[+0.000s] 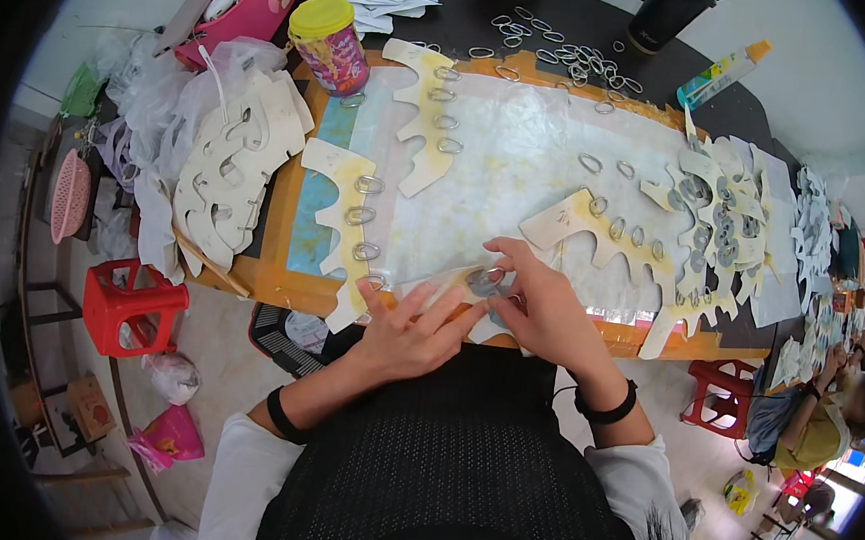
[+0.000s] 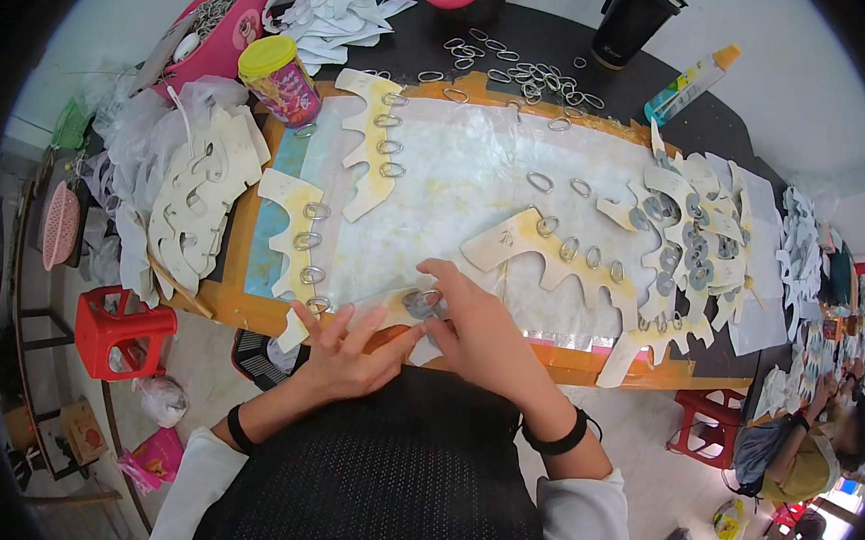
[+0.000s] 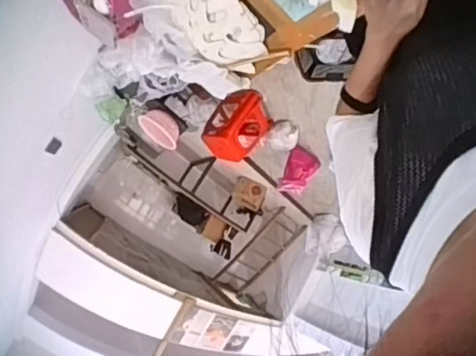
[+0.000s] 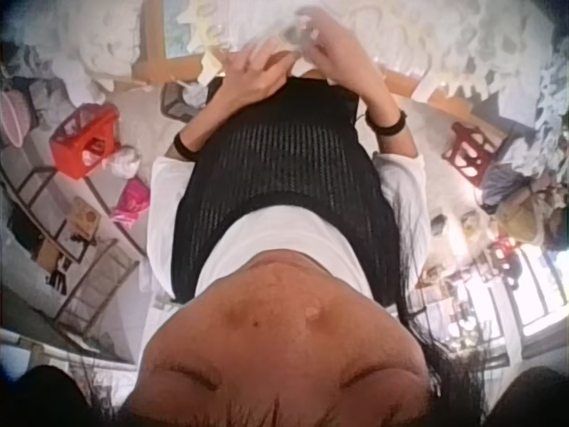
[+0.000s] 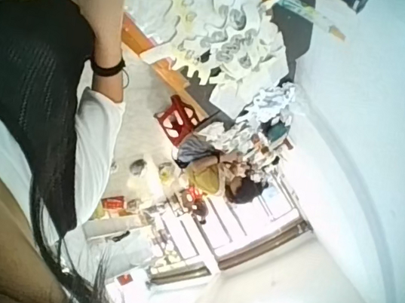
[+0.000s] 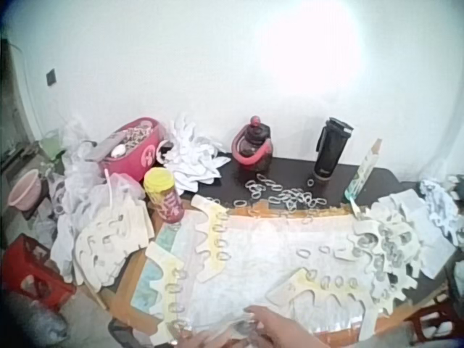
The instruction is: The recorder is manually inserting and aligning metal rings into pre-cut holes on pieces of shoe upper material in a factory setting.
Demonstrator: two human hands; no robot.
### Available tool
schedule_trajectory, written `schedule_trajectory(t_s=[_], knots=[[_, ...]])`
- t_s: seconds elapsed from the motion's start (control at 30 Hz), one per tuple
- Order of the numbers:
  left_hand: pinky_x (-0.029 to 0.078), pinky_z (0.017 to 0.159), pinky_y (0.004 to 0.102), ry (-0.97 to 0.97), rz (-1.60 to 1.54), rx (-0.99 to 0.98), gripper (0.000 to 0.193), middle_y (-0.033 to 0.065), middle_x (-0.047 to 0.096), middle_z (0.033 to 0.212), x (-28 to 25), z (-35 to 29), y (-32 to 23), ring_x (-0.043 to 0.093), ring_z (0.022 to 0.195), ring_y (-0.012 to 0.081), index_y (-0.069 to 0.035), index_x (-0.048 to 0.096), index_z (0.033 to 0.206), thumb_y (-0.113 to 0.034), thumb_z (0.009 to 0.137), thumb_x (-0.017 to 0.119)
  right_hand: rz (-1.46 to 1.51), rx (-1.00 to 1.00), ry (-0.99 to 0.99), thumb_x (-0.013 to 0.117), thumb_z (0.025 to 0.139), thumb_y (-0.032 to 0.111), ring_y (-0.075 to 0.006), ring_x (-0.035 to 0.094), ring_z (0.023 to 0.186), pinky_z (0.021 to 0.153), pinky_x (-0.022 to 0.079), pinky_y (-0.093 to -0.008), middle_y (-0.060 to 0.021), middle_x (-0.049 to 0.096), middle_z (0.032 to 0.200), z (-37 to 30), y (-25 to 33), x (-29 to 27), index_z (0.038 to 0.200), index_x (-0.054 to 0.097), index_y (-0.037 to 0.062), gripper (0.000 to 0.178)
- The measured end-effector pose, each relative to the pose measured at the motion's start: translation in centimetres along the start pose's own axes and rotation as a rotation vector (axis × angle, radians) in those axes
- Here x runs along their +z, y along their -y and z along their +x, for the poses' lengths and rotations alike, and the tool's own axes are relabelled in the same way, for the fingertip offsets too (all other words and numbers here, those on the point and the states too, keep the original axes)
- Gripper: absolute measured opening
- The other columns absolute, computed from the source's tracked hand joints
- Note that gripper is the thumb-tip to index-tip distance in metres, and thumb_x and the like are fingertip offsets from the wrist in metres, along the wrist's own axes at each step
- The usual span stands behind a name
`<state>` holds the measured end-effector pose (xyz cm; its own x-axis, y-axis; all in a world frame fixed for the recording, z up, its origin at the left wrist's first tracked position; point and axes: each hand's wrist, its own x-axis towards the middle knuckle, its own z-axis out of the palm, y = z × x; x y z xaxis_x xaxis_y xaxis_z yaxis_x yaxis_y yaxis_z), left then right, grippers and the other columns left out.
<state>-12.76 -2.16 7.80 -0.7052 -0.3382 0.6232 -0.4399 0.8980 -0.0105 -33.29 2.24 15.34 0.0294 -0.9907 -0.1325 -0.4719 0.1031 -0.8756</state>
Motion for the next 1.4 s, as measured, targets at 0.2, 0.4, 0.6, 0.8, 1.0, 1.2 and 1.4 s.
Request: schedule_trajectory(t_s=[0.2, 0.4, 0.6, 0.8, 1.0, 1.2, 1.4], knots=[[0.017, 0.106, 0.0592, -0.014, -0.279, -0.479, 0.047, 0.0130, 0.040, 0.132, -2.8, 2.0, 0.3, 0.042, 0.116, 0.0345, -0.011, 0.061, 0.121, -0.028, 0.078, 0.071, 0.443, -0.007, -0.091, 0.063, 0.084, -0.004, -0.0085, 0.056, 0.080, 0.072, 0.046, -0.0230, -0.0026, 0.055, 0.086, -0.2, -1.2, -0.5, 0.135, 0.042, 0.0101, 0.057], [0.048, 0.068, 0.0252, 0.121, -1.302, -0.815, 0.028, 0.0064, 0.062, 0.086, -2.5, 4.6, 0.1, 0.058, 0.074, 0.0105, 0.001, 0.060, 0.102, -0.019, 0.085, 0.071, 0.714, -0.014, -0.224, 0.063, 0.086, -0.003, -0.0070, 0.056, 0.082, 0.076, 0.046, -0.0221, 0.0007, 0.055, 0.088, 0.1, 0.6, 0.4, 0.135, 0.042, 0.0077, 0.055], [0.041, 0.053, 0.0226, 0.313, -1.559, -0.818, 0.022, 0.0020, 0.058, 0.065, -2.9, 5.6, 0.7, 0.054, 0.059, 0.0058, 0.002, 0.061, 0.083, -0.016, 0.095, 0.059, 0.817, 0.003, -0.074, 0.068, 0.085, 0.003, -0.0047, 0.055, 0.080, 0.070, 0.045, -0.0205, 0.0010, 0.057, 0.088, -0.2, 0.7, -0.6, 0.122, 0.053, 0.0030, 0.040], [0.040, 0.053, 0.0261, 0.325, -1.482, -0.425, 0.021, 0.0044, 0.059, 0.063, -4.0, 6.7, 2.0, 0.055, 0.057, 0.0108, 0.001, 0.061, 0.076, -0.014, 0.091, 0.063, 0.756, 0.142, 0.059, 0.070, 0.087, 0.012, -0.0023, 0.049, 0.061, 0.052, 0.036, -0.0195, 0.0039, 0.057, 0.070, -0.5, 2.1, -0.6, 0.088, 0.065, 0.0002, 0.013], [0.040, 0.052, 0.0285, 0.256, -1.579, -0.419, 0.015, 0.0040, 0.059, 0.063, -3.0, 5.2, 1.8, 0.055, 0.056, 0.0140, -0.001, 0.062, 0.079, -0.011, 0.090, 0.063, 1.354, 0.399, 0.224, 0.071, 0.084, 0.008, -0.0039, 0.048, 0.060, 0.049, 0.033, -0.0210, 0.0030, 0.054, 0.070, 0.3, -0.7, 1.5, 0.080, 0.062, 0.0027, 0.011], [0.039, 0.053, 0.0238, 0.234, -1.782, -0.802, 0.020, 0.0008, 0.061, 0.068, -2.7, 4.1, 2.5, 0.053, 0.060, 0.0065, 0.002, 0.062, 0.093, -0.016, 0.097, 0.056, 1.280, 0.129, 0.282, 0.069, 0.086, 0.009, -0.0039, 0.052, 0.073, 0.061, 0.040, -0.0213, 0.0025, 0.058, 0.081, 0.2, -0.7, 1.1, 0.091, 0.064, 0.0010, 0.011], [0.043, 0.062, 0.0197, -0.032, -2.173, -1.057, 0.027, 0.0043, 0.063, 0.087, -1.8, 4.1, 0.8, 0.054, 0.070, 0.0051, 0.003, 0.060, 0.110, -0.021, 0.097, 0.056, 1.009, 0.029, 0.052, 0.066, 0.090, 0.007, -0.0025, 0.050, 0.077, 0.069, 0.043, -0.0212, 0.0046, 0.059, 0.086, -0.2, -0.3, 2.6, 0.089, 0.066, 0.0005, 0.006]])
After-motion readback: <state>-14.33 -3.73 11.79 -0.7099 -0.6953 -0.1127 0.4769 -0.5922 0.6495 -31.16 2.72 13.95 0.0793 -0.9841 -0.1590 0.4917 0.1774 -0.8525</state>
